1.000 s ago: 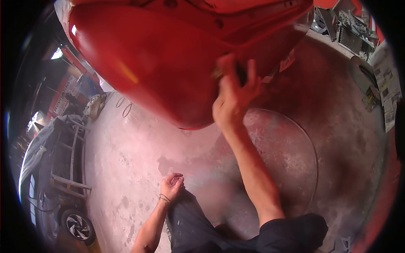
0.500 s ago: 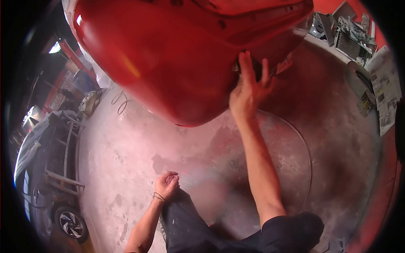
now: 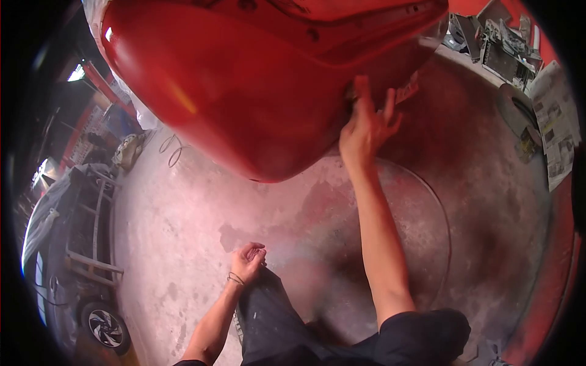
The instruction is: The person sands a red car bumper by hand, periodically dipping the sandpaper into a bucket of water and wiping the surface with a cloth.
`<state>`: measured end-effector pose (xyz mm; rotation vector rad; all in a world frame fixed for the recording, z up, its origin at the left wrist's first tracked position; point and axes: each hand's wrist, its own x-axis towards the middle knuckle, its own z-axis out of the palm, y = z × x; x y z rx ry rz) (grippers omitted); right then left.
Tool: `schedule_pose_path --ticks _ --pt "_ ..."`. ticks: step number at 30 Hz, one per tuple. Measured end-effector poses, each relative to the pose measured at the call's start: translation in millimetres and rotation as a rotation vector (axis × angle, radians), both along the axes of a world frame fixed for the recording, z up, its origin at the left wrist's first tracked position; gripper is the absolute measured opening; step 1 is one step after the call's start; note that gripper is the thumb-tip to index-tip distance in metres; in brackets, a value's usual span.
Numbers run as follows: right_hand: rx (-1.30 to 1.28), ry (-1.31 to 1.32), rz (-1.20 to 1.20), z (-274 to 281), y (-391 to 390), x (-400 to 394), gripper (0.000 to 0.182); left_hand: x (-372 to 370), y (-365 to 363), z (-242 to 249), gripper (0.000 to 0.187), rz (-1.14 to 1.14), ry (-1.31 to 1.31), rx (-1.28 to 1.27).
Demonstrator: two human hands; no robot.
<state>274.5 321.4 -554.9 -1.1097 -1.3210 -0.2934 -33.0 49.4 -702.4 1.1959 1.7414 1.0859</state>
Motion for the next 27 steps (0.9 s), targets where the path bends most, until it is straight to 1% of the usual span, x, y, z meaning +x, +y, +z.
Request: schedule_pose_path --ticks 2,4,6,8,10,12,13,14,16,17,20,21,24,25,26,27 --pt "-0.025 0.089 -0.039 5.9 5.3 0.0 0.058 -3.7 4.3 -4.3 0.019 -0.001 -0.023 0.013" --pt "0.098 0.004 0.125 7.4 -23.2 -31.8 0.054 -3.0 3.8 -3.9 0.019 -0.013 -0.008 0.002" --pt "0.167 -0.094 0.107 0.6 -19.4 -29.1 0.052 1.7 7.8 0.3 0.021 -0.041 0.057 -0.021" --pt "0.076 0.102 0.091 -0.1 8.6 -7.4 0.051 5.3 6.9 1.7 0.022 -0.054 0.095 -0.023" --pt "0.028 0.180 0.107 6.5 8.9 -4.7 0.050 9.1 6.1 1.8 0.022 -0.072 0.117 -0.015" --pt "0.033 0.148 0.146 11.2 -17.2 -29.5 0.050 7.3 7.8 -10.1 0.022 -0.083 0.078 0.028" --pt "0.084 0.018 0.198 14.8 -36.4 -37.1 0.053 8.9 11.4 -7.6 0.022 -0.088 0.064 0.050" --pt "0.083 0.015 0.145 14.4 -29.9 -33.1 0.049 7.9 13.3 -5.4 0.022 -0.110 0.093 0.038" --pt "0.079 -0.010 0.056 14.5 -10.4 -18.2 0.042 28.8 13.9 12.3 0.022 -0.135 0.129 0.013" --pt "0.044 0.050 0.061 18.0 -3.9 -11.5 0.041 36.3 13.1 20.4 0.022 -0.150 0.161 0.003" --pt "0.032 0.138 0.126 29.3 -29.2 -35.1 0.042 17.7 11.7 -0.3 0.022 -0.254 0.384 0.104" --pt "0.130 0.002 0.116 23.7 -27.3 -37.9 0.056 20.7 12.7 2.8 0.023 -0.229 0.311 0.080" --pt "0.018 0.039 0.086 15.2 -0.7 -9.0 0.055 32.9 4.6 21.5 0.027 -0.172 0.102 -0.020" --pt "-0.053 0.137 0.006 16.4 2.0 -6.0 0.055 40.8 0.5 32.3 0.029 -0.170 0.036 -0.065" --pt "-0.030 0.127 0.041 17.9 -3.3 -12.3 0.055 50.2 -0.6 47.1 0.031 -0.172 -0.024 -0.108" --pt "0.000 0.119 0.071 21.7 -10.8 -24.0 0.055 67.5 4.9 66.9 0.032 -0.239 -0.026 -0.094"
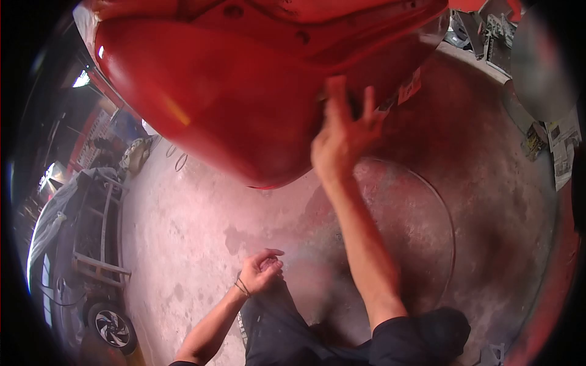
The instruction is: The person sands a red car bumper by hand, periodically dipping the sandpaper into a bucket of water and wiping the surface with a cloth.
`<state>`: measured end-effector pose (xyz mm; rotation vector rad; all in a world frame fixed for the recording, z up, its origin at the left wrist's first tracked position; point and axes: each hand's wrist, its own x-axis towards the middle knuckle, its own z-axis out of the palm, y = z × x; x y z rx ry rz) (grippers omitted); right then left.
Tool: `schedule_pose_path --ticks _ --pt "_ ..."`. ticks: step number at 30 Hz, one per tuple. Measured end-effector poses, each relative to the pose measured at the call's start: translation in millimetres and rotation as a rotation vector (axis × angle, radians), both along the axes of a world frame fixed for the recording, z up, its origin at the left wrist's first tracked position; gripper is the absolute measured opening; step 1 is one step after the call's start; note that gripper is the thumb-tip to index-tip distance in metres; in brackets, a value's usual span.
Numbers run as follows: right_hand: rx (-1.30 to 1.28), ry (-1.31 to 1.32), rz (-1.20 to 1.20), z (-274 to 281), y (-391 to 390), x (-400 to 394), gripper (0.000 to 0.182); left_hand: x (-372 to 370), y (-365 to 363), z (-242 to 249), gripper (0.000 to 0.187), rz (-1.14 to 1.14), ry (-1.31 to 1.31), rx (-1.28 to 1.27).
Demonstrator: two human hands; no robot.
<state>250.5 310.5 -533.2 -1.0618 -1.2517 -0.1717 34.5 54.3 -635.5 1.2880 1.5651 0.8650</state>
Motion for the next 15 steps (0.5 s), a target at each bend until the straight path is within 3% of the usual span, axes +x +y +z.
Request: schedule_pose_path --ticks 2,5,6,9,10,13,15 --pt "0.080 -0.071 0.063 5.6 -23.0 -13.1 0.054 35.9 10.2 55.0 0.034 -0.132 0.003 0.015" --pt "-0.088 -0.063 -0.031 -4.7 -2.6 16.5 0.061 61.5 38.0 147.3 0.036 -0.458 0.405 0.271" --pt "-0.086 -0.038 -0.129 -8.6 7.1 25.0 0.056 76.2 44.4 182.9 0.037 -0.526 0.520 0.381" --pt "0.007 0.171 0.033 -19.9 10.1 45.0 0.053 120.2 71.9 262.9 0.052 -0.762 1.010 0.924" --pt "0.020 0.222 -0.068 -20.6 -1.6 56.6 0.049 131.4 78.4 279.9 0.055 -0.797 1.208 1.019" --pt "0.003 0.543 0.007 -55.0 -8.6 85.4 0.044 150.7 101.4 295.3 0.056 -0.778 1.713 1.342" --pt "-0.011 0.582 0.020 -75.1 -13.9 96.5 0.040 132.1 121.1 279.7 0.056 -0.710 1.846 1.274"
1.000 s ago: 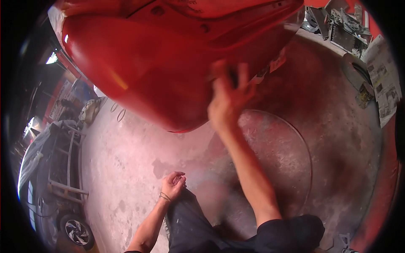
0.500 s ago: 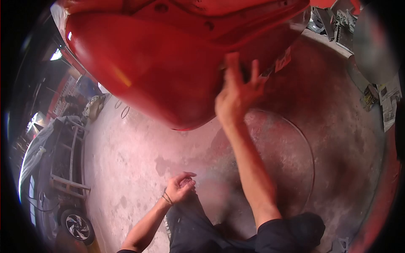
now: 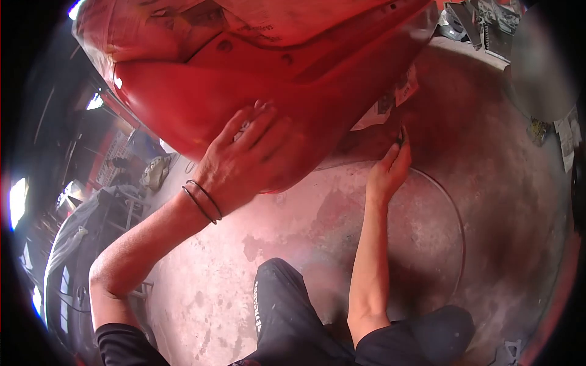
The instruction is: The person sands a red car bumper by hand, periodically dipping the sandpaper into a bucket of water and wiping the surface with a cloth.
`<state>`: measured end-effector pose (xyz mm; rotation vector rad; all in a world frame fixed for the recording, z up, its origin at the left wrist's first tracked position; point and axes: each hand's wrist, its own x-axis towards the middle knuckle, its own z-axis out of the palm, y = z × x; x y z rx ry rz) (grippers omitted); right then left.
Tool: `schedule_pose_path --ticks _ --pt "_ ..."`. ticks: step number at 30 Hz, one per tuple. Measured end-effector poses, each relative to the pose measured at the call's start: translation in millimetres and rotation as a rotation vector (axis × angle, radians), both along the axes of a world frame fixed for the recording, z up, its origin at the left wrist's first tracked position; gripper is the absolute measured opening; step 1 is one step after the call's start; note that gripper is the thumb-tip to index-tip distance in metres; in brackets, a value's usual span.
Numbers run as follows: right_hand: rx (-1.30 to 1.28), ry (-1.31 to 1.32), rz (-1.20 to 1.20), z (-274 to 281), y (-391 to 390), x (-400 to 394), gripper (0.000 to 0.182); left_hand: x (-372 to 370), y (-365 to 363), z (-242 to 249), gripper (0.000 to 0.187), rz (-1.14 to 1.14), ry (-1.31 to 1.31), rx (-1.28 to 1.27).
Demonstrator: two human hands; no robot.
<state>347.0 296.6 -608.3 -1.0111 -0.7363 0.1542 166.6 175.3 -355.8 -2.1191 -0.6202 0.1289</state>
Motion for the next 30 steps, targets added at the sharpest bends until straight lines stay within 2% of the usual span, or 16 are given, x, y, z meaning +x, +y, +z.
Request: schedule_pose_path --ticks 3,6,7,10,13,15,18,19,21,22,24,27,29,30 --pt "-0.060 0.026 -0.020 -27.4 -3.0 6.6 0.038 -43.1 24.5 -30.3 0.055 0.139 0.086 0.112" --pt "-0.107 0.064 -0.034 -28.8 -6.0 16.9 0.037 -37.4 41.1 -49.5 0.054 0.162 0.023 -0.008" --pt "-0.124 0.079 -0.024 -27.0 -10.8 18.3 0.037 -26.6 58.4 -53.8 0.059 0.098 0.044 0.063" --pt "-0.124 0.212 0.035 -16.8 -16.2 26.3 0.037 24.0 110.1 -58.6 0.059 0.058 0.059 0.011" --pt "-0.072 0.318 0.052 -3.1 -19.6 31.2 0.036 88.8 179.6 -65.5 0.054 0.113 0.205 -0.015" --pt "-0.163 0.328 0.125 17.0 -33.1 28.3 0.039 120.0 222.0 -81.8 0.056 0.163 0.283 -0.018" --pt "-0.296 0.328 0.315 51.5 -54.4 51.8 0.042 109.1 252.6 -109.7 0.059 0.169 0.372 -0.184" --pt "-0.337 0.329 0.392 66.9 -62.2 62.5 0.042 100.7 245.0 -106.0 0.060 0.160 0.400 -0.263" --pt "-0.418 0.359 0.355 102.2 -74.2 91.2 0.043 94.2 198.8 -74.1 0.063 0.218 0.758 -0.408" --pt "-0.452 0.373 0.338 121.3 -79.1 107.6 0.044 83.4 178.6 -61.2 0.062 0.198 0.827 -0.424" --pt "-0.497 0.322 0.228 144.8 -88.2 144.5 0.045 39.3 148.0 -53.5 0.062 0.138 0.915 -0.470" --pt "-0.672 0.201 0.017 174.5 -114.2 207.2 0.045 39.5 137.2 -9.0 0.061 0.077 0.988 -0.554" --pt "-0.742 0.317 0.031 201.1 -150.2 253.0 0.044 53.2 153.7 11.5 0.060 0.124 0.962 -0.643" --pt "-0.778 0.375 0.036 214.4 -171.8 275.0 0.044 58.3 177.9 0.1 0.059 0.176 0.907 -0.705"
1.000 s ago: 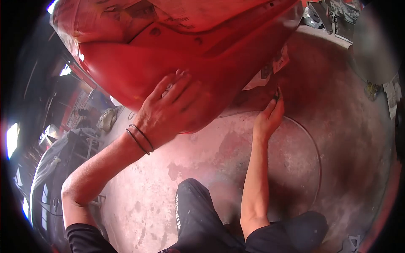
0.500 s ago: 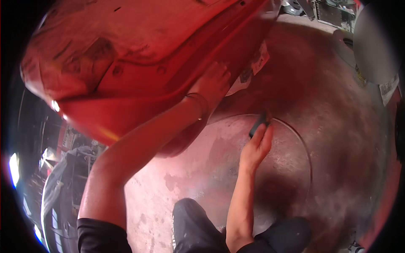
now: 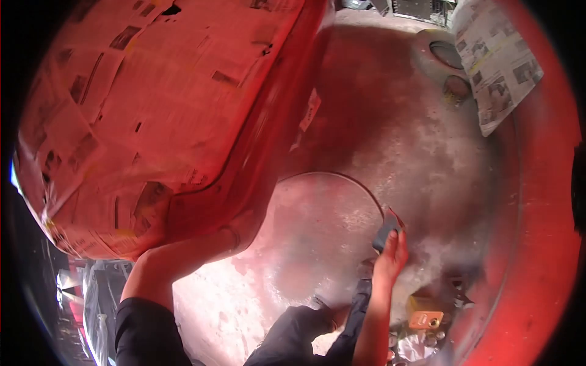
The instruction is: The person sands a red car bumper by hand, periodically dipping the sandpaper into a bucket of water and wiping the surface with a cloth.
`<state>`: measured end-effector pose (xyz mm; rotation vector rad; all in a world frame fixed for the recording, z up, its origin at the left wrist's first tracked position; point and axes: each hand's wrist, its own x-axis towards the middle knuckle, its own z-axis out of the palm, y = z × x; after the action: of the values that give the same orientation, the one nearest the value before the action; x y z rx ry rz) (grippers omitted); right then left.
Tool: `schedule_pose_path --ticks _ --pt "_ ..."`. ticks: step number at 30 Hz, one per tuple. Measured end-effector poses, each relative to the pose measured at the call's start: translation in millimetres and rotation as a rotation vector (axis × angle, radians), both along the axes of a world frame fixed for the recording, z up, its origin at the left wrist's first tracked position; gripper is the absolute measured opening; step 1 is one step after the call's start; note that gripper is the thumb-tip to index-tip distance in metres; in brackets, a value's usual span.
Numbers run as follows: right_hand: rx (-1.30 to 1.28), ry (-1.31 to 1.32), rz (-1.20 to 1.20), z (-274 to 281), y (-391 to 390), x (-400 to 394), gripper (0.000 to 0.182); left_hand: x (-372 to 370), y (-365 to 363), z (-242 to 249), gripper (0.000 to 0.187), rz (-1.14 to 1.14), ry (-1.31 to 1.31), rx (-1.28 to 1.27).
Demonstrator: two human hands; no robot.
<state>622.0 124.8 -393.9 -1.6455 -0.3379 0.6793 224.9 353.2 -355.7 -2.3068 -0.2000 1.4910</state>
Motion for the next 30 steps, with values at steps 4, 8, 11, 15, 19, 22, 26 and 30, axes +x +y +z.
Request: schedule_pose_path --ticks 4,8,11,15,19,22,26,30 --pt "-0.100 0.092 0.005 54.1 -102.4 74.7 0.047 69.8 78.9 -9.5 0.053 0.039 -0.167 0.029" --pt "-0.356 0.057 0.004 64.3 -231.2 118.2 0.048 53.8 28.5 -32.0 0.042 -0.046 0.128 0.142" --pt "0.173 0.665 -0.155 69.8 -282.4 131.6 0.052 -17.0 -55.9 -39.3 0.027 0.254 0.044 -0.012" --pt "0.150 0.974 -0.159 130.2 -272.5 149.1 0.065 -82.8 -178.1 -7.4 0.027 0.725 0.175 -0.518" --pt "0.091 1.160 -0.379 166.6 -201.3 173.3 0.048 -72.7 -280.7 36.7 0.023 1.282 0.225 -0.751" --pt "0.096 1.209 -0.305 205.9 -100.1 206.3 0.047 -22.1 -272.5 51.6 0.026 1.572 0.191 -0.640" --pt "-0.137 1.035 -0.109 226.8 19.9 280.2 0.065 62.9 -206.9 59.5 0.031 1.778 0.103 -0.550" --pt "-0.498 0.643 0.062 107.5 27.9 363.6 0.067 146.5 -127.4 82.2 0.038 1.870 0.052 -0.504"
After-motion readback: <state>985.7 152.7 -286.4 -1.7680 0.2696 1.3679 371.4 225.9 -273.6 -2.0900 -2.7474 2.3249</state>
